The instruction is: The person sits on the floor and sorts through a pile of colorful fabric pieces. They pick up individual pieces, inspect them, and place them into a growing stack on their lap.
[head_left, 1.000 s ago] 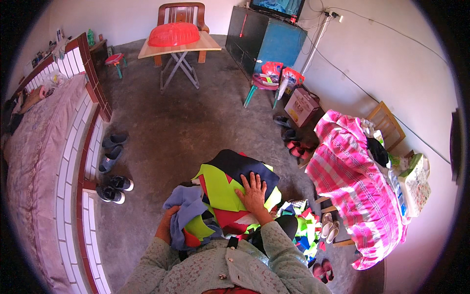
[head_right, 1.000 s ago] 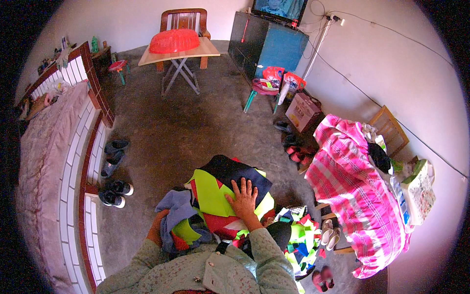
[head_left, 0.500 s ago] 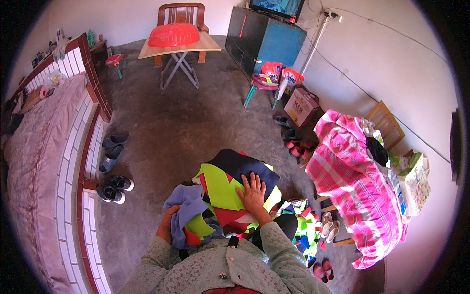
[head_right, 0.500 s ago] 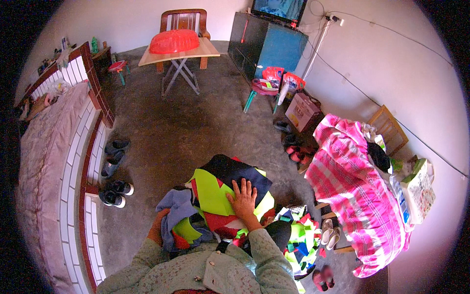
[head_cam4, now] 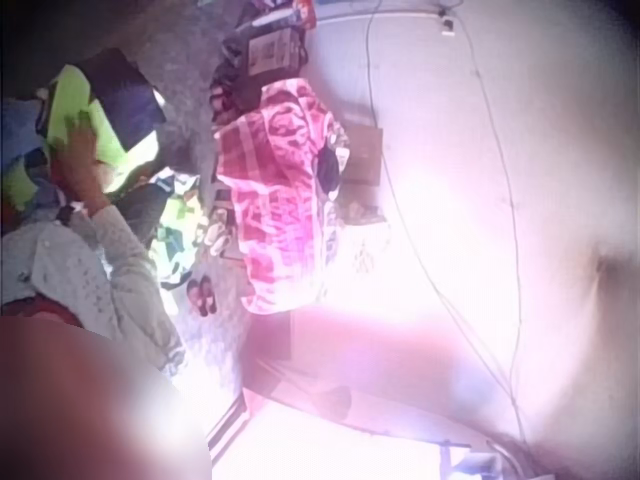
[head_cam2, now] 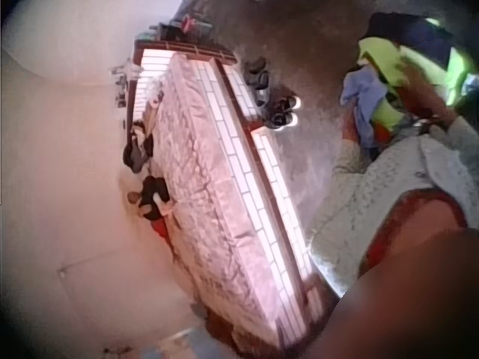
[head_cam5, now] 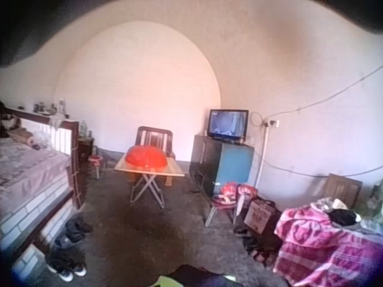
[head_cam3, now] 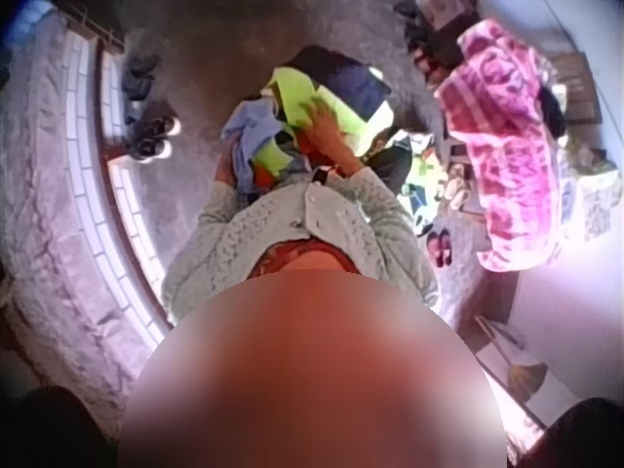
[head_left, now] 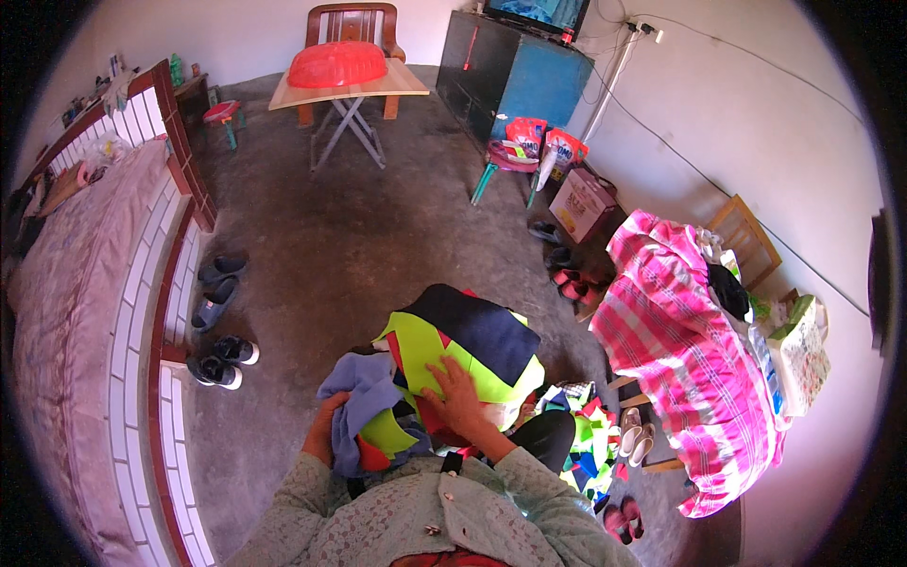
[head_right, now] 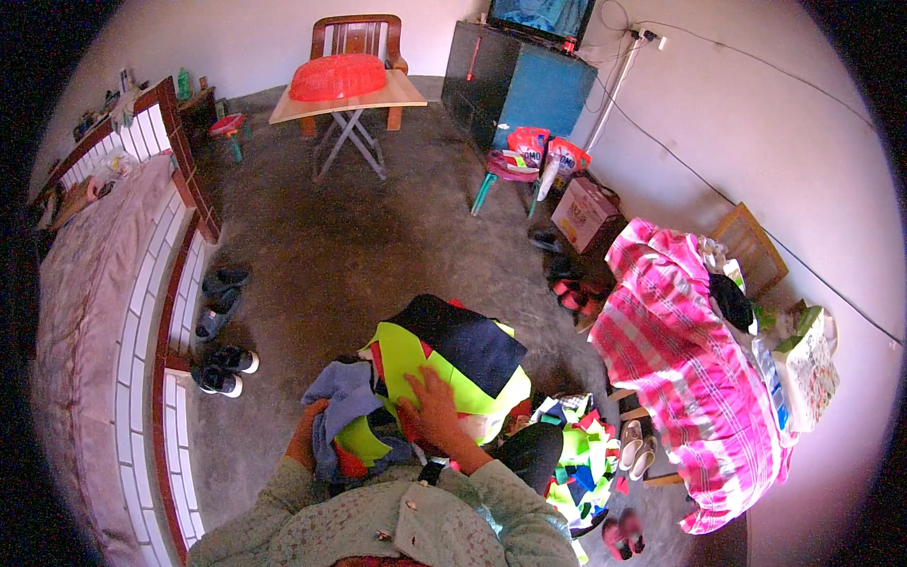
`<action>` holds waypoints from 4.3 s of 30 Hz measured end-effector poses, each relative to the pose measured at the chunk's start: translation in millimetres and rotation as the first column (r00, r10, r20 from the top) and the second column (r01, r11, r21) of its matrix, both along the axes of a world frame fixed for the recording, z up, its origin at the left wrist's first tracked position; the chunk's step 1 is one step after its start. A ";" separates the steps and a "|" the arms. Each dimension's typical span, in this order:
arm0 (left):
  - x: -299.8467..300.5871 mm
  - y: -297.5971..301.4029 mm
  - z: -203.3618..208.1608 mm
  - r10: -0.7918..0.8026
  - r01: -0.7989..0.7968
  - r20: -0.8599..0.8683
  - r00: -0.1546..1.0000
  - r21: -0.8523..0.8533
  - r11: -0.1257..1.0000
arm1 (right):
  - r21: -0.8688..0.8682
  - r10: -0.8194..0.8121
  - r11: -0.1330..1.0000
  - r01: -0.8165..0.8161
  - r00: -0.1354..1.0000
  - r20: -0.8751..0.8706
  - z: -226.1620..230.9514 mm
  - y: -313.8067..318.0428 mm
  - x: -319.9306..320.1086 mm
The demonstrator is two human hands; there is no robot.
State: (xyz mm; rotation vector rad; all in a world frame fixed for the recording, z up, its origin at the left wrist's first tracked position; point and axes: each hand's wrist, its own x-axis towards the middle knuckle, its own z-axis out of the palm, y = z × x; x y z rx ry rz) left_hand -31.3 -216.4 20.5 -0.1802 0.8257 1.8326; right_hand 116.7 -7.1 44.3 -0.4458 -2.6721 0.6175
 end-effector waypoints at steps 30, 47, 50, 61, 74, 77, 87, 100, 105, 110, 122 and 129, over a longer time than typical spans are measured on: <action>3.6 -1.0 2.3 -0.008 0.007 -0.004 1.000 -0.044 0.999 | -0.958 0.085 -0.282 -0.059 0.993 -0.086 -8.4 -41.2 -15.6; 2.8 1.5 3.1 -0.036 0.032 -0.060 0.998 -0.065 0.997 | -0.970 -0.144 -0.063 -0.236 0.964 -0.225 -33.8 -34.2 -15.1; 3.1 2.3 2.8 -0.037 0.033 -0.068 0.997 -0.066 0.997 | -0.948 -0.206 -0.106 -0.300 0.939 -0.275 -14.5 -38.5 -16.4; 3.2 5.6 4.8 -0.061 0.052 -0.121 0.991 -0.075 0.996 | -0.957 -0.257 0.063 -0.283 0.922 -0.289 -15.9 -55.1 -26.2; 2.9 7.7 3.4 -0.119 0.078 -0.282 0.952 -0.155 0.985 | -0.926 -0.156 0.001 -0.377 0.915 -0.373 11.4 -44.5 -23.0; 3.7 7.2 7.2 -0.122 0.073 -0.320 0.940 -0.161 0.984 | -0.904 -0.269 -0.157 -0.397 0.898 -0.347 17.7 -32.9 -22.1; 4.7 3.5 6.9 -0.028 0.024 -0.035 0.999 -0.103 0.994 | -0.838 -0.438 -0.274 -0.472 0.837 -0.328 29.0 -14.3 -13.9; 5.9 11.0 9.6 -0.043 0.040 -0.089 0.995 -0.040 0.998 | -0.847 -0.598 -0.018 -0.531 0.685 -0.417 36.5 48.4 0.8; 5.8 17.5 4.9 -0.137 0.055 -0.389 0.911 -0.215 0.975 | -0.862 -0.496 0.110 -0.495 0.725 -0.479 49.5 68.2 5.2; 5.3 18.6 -1.9 -0.174 0.084 -0.349 0.921 -0.258 0.962 | -0.799 -0.349 0.353 -0.487 0.724 -0.595 107.3 63.4 -12.7; 3.6 17.8 2.6 -0.134 0.069 -0.267 0.954 -0.241 0.968 | -0.886 -0.552 0.457 -0.074 0.758 -0.348 6.6 73.2 -35.2; 4.9 20.5 3.5 -0.107 0.060 -0.278 0.955 -0.171 0.983 | -0.800 -0.481 0.592 0.095 0.838 -0.256 -48.0 67.7 -16.8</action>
